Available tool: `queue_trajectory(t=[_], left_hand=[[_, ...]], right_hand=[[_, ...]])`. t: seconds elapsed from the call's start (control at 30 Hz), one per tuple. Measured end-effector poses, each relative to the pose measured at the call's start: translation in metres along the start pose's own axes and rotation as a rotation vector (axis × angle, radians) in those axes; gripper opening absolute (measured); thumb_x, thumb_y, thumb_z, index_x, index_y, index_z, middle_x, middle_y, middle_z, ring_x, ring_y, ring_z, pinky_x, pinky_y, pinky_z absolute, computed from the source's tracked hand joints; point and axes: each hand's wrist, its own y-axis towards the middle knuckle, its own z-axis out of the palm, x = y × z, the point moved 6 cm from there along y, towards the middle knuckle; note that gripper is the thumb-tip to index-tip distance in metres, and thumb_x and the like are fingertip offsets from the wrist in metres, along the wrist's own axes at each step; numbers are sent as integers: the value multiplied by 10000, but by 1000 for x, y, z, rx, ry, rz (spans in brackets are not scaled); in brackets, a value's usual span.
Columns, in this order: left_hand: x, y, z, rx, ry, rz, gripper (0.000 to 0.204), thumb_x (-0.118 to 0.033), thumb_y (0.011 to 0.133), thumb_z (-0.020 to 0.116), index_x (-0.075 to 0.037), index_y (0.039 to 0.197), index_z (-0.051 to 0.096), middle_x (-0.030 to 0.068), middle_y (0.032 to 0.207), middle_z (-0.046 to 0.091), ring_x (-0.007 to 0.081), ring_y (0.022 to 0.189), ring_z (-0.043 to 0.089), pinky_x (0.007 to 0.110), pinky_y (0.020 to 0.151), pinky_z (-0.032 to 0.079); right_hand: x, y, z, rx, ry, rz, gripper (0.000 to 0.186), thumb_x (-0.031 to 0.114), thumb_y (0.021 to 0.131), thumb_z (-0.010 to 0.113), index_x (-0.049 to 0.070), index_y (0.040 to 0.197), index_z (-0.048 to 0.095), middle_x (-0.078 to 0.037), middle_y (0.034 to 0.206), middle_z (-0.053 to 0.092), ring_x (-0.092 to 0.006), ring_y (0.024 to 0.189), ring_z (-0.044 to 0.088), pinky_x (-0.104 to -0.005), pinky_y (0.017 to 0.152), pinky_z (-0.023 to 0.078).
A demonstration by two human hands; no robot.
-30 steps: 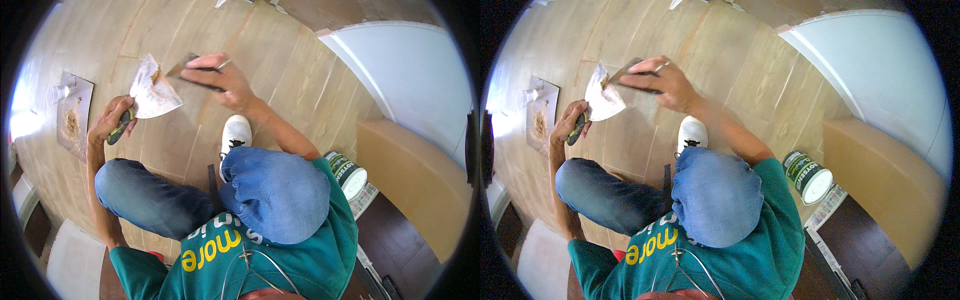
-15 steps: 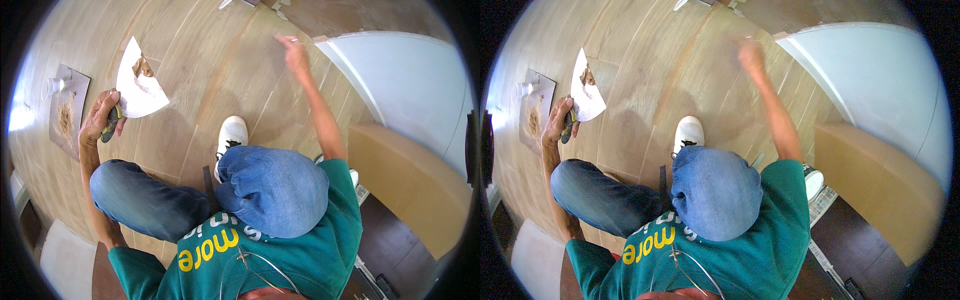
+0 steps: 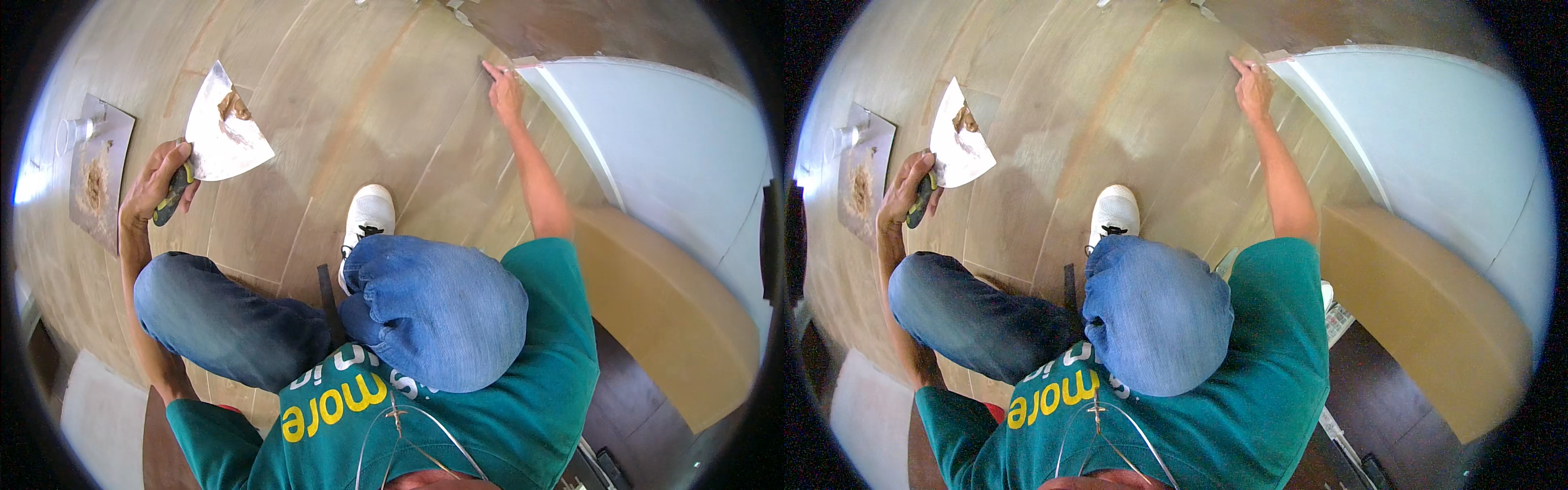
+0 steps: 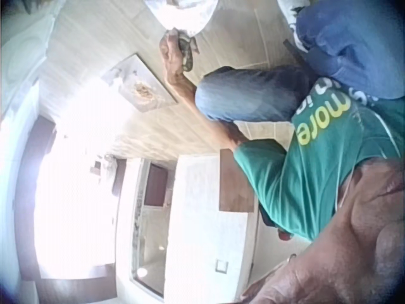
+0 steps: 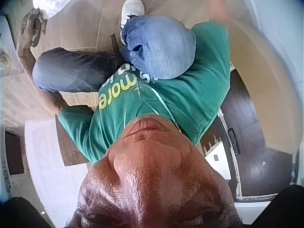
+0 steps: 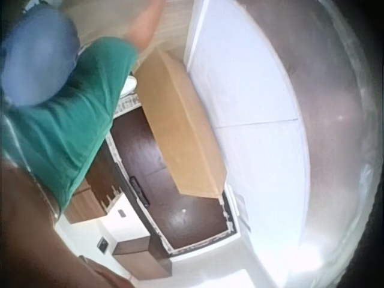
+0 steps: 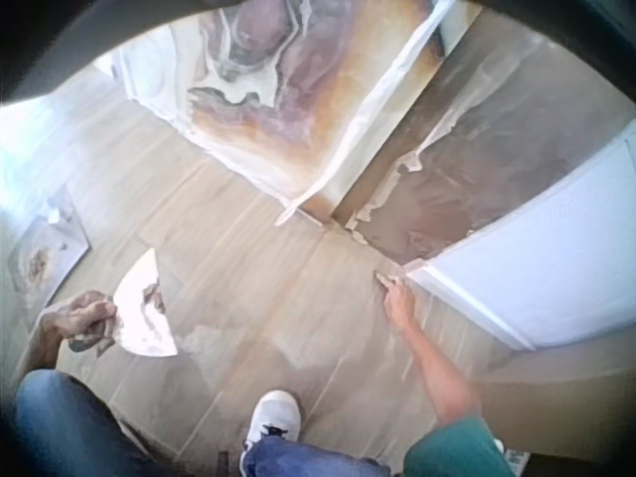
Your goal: The person applies grout to floor tile joints using a small grout float and a larger trowel. They repeatedly scoop grout from a flat board and press it into the seams between light-colored wood-look tiles, working along the floor area near a wall.
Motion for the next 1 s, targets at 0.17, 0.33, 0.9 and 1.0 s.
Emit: queue_trajectory(t=[0.17, 0.33, 0.9, 1.0], left_hand=[[-11, -17, -3, -1, 119, -55, 472, -426, 1097, 423, -33, 901, 596, 52, 593, 583, 133, 471, 568, 268, 480, 493], [-11, -8, 2, 40, 198, -74, 512, -447, 1096, 432, -29, 866, 618, 28, 635, 613, 136, 501, 588, 272, 526, 522], [-6, 1, 22, 125, 377, -53, 499, -391, 1110, 381, -12, 862, 592, 33, 649, 613, 139, 553, 614, 307, 567, 533], [7, 4, 17, 137, 297, -46, 476, -352, 1113, 383, -10, 851, 587, 37, 657, 594, 131, 562, 595, 310, 571, 513]], right_hand=[[41, -7, -37, 90, 430, -52, 414, 58, 937, 586, 249, 1278, 723, -81, 1215, 700, -288, 1130, 647, -413, 1002, 503], [220, -28, -166, 43, 678, -472, 475, -75, 867, 613, 191, 1238, 745, -64, 1198, 707, -262, 1102, 667, -375, 963, 508], [352, -64, -216, 168, 464, -1018, 420, 22, 835, 636, 250, 1167, 752, 25, 1119, 724, -221, 1103, 659, -382, 917, 523], [307, -67, -193, 481, 543, -879, 512, -70, 813, 606, 212, 1217, 745, -7, 1146, 726, -245, 1114, 654, -379, 961, 511]])
